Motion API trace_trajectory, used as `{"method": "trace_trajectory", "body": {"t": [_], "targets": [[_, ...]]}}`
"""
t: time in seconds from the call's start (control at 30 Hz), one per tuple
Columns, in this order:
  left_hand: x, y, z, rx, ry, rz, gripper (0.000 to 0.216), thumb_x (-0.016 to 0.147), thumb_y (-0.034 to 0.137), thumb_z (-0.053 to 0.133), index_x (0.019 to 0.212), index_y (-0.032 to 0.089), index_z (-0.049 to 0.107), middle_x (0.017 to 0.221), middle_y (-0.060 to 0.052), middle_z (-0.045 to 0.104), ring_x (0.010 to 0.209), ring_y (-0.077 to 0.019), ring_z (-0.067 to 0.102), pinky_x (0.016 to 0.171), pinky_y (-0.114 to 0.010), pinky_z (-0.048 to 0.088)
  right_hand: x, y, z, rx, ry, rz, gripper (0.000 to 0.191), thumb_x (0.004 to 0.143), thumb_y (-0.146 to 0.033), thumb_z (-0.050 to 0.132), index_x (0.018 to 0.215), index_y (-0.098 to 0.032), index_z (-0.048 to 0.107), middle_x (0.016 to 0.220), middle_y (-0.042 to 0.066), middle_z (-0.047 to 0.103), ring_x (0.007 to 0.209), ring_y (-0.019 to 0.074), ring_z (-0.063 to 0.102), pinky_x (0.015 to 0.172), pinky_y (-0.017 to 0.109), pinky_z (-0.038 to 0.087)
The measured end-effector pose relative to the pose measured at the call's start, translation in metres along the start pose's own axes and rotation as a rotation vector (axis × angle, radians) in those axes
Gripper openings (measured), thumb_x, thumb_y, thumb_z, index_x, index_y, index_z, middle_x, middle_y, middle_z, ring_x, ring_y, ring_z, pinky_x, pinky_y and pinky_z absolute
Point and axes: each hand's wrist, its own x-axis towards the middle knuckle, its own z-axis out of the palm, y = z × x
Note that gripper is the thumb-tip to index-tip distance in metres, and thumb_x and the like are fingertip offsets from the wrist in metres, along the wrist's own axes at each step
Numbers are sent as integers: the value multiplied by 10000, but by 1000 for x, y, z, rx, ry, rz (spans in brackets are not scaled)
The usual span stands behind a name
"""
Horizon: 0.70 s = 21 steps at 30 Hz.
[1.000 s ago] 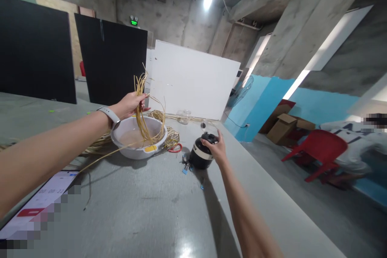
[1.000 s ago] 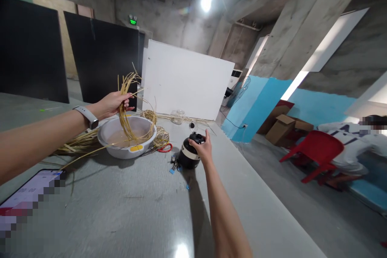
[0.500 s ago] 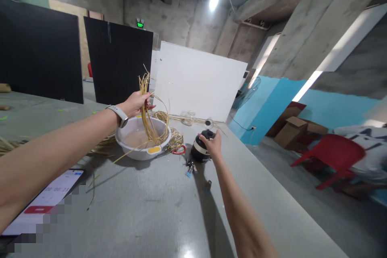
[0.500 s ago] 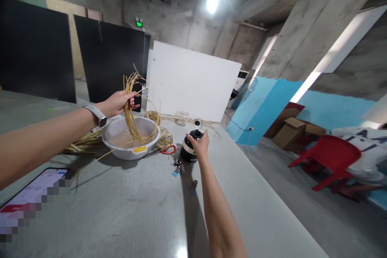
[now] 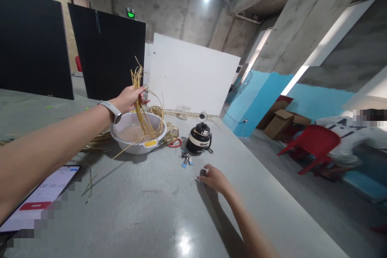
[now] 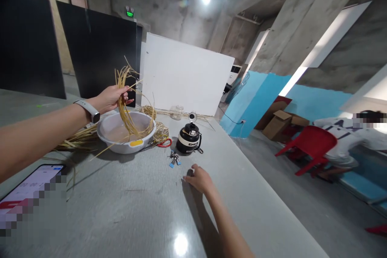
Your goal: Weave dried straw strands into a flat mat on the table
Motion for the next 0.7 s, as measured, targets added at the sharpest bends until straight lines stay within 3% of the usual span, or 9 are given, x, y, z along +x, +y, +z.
{"method": "trace_trajectory", "body": {"t": [0.17,0.33,0.53,0.7], "targets": [[-1,-6,-1,-7,10,11,289,1044,102,462,765,166,495,499,81,431,490,-64,406,734,-307,581,16,-32,20,-57,15,-45,354,783,-194,713,1131,-155,664,979,87,716,854,205,668,718,250,425],[-5,-4,-1,-20,3,29,289,1037,93,474,759,167,495,502,82,425,495,-67,401,742,-320,579,30,-59,24,-73,71,-58,329,849,-219,657,1173,-158,647,1044,91,696,958,218,655,766,258,419],[-10,4,-2,-14,2,32,295,1041,103,457,756,162,506,520,77,425,478,-70,408,705,-317,575,13,-81,20,-196,177,-43,317,918,-289,557,1192,-149,634,1190,161,621,1079,283,613,760,302,425],[-12,7,-1,3,27,53,296,1051,113,448,763,166,488,533,91,406,486,-63,395,714,-311,565,2,-96,29,-163,167,-339,278,943,-260,528,1170,-169,658,1146,131,639,1047,246,627,819,297,458]]}}
